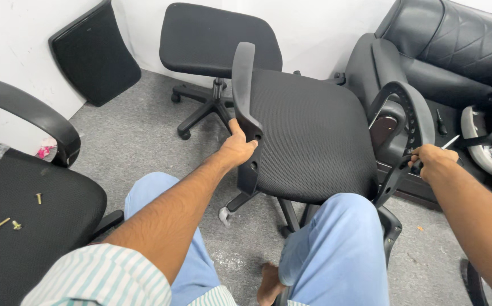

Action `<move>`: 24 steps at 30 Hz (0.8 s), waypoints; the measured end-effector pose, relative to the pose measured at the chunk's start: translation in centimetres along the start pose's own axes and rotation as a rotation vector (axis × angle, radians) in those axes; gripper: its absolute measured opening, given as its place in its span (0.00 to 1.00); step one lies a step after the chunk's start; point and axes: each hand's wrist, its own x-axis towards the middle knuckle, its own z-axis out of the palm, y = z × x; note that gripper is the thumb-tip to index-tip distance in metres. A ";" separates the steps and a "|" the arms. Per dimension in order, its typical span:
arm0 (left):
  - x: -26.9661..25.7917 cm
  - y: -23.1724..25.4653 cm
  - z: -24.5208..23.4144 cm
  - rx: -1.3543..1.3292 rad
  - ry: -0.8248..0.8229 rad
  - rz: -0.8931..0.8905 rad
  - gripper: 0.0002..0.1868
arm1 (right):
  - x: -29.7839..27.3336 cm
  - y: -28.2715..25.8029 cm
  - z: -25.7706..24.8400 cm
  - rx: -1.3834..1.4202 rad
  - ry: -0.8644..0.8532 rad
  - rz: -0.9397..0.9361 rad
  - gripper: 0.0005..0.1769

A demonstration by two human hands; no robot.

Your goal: The person attaches the armrests to an office chair seat using a screwdriver and screws, then flips the seat and connects it to the gas lift mechanism. The person tightens the screws to secure the armrests and the seat to the lift.

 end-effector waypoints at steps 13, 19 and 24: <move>4.8 2.0 4.6 0.059 -0.126 0.063 0.52 | -1.1 -1.0 -1.6 0.017 0.143 0.005 0.07; 3.3 2.8 5.9 0.093 -0.229 0.002 0.53 | -14.7 -3.5 1.3 -0.030 -0.107 -0.363 0.27; 2.2 1.8 4.6 0.012 -0.200 0.154 0.58 | -27.0 -6.0 5.4 -0.175 -0.361 -0.564 0.23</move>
